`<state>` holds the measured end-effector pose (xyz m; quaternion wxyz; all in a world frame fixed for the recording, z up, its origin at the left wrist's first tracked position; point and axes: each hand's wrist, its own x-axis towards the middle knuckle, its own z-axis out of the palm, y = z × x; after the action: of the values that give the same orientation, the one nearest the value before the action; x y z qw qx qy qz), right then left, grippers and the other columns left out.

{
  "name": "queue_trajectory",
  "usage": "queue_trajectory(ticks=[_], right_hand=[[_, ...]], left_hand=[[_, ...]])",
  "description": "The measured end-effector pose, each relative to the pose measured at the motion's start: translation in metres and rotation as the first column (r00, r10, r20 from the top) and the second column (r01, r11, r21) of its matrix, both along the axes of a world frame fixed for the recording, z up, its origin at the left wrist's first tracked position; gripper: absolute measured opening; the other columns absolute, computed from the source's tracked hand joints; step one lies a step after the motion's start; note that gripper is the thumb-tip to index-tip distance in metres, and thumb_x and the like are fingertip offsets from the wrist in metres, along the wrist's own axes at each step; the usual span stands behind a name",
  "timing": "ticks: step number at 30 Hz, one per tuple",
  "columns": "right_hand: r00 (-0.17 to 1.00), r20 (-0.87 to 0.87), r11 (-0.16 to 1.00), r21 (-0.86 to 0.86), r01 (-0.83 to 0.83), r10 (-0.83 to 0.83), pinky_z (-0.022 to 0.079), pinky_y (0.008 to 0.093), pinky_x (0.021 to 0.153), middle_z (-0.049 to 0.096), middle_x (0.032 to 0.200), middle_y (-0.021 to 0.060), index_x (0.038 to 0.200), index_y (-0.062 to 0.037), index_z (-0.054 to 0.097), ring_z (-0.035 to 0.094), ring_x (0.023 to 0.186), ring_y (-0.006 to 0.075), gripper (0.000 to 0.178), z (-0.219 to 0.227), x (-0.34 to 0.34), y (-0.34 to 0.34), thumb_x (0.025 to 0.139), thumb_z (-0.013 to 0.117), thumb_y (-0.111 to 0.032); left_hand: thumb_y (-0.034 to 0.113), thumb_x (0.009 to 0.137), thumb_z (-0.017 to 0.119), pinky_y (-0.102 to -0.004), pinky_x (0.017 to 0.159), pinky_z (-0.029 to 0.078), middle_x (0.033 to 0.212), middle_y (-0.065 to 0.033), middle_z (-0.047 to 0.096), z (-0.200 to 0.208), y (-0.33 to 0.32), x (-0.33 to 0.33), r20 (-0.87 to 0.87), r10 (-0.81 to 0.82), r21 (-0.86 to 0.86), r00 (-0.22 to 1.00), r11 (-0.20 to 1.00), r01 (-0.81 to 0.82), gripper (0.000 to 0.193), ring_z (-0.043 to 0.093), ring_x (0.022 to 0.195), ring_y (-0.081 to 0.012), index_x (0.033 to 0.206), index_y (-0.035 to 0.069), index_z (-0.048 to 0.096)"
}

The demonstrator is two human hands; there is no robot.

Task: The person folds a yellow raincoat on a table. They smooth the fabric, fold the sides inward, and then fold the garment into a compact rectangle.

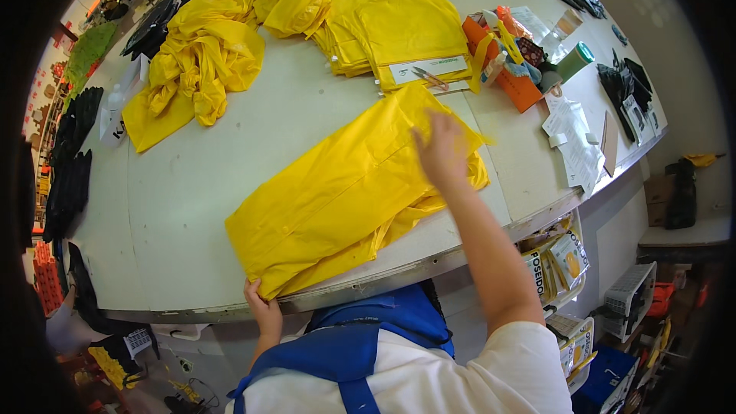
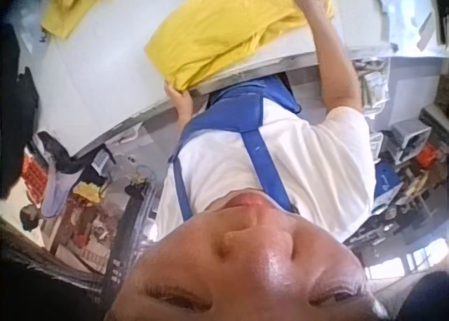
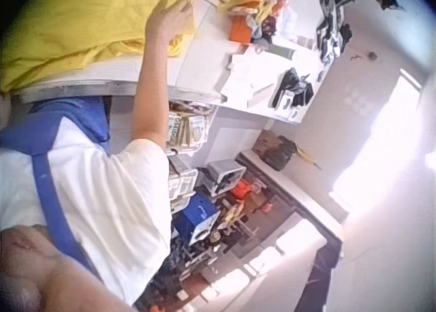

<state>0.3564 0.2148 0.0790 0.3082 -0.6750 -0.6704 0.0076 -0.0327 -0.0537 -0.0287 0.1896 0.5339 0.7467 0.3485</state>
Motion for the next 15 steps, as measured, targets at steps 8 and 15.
queue_trajectory(ticks=[8, 15], right_hand=[[0.984, -0.081, 0.905, -0.409, 0.115, -0.161, 0.046, 0.0443, 0.084, 0.061, 0.106, 0.0228, 0.106, -0.0016, 0.056, 0.057, 0.100, 0.0412, 0.032, -0.027, 0.091, 0.002, 0.087, 0.059, -0.027], [0.970, -0.057, 0.906, -0.372, 0.200, -0.237, 0.047, 0.0434, 0.073, 0.063, 0.090, 0.0225, 0.100, -0.0017, 0.053, 0.060, 0.084, 0.0401, 0.020, -0.080, 0.122, -0.077, 0.089, 0.057, -0.017]], left_hand=[[-0.005, 0.073, 0.064, -0.0410, 0.096, 0.037, 0.114, -0.0198, 0.046, -0.006, 0.020, -0.016, -0.062, 0.092, -0.043, 0.994, 0.995, -0.094, 0.039, 0.045, 0.112, -0.0394, 0.105, 0.005, 0.044], [-0.003, 0.074, 0.062, -0.0410, 0.097, 0.036, 0.128, -0.0207, 0.041, 0.010, 0.021, -0.029, 0.003, -0.046, -0.187, 0.999, 0.981, 0.046, 0.040, 0.039, 0.122, -0.0411, 0.109, 0.008, 0.046]])
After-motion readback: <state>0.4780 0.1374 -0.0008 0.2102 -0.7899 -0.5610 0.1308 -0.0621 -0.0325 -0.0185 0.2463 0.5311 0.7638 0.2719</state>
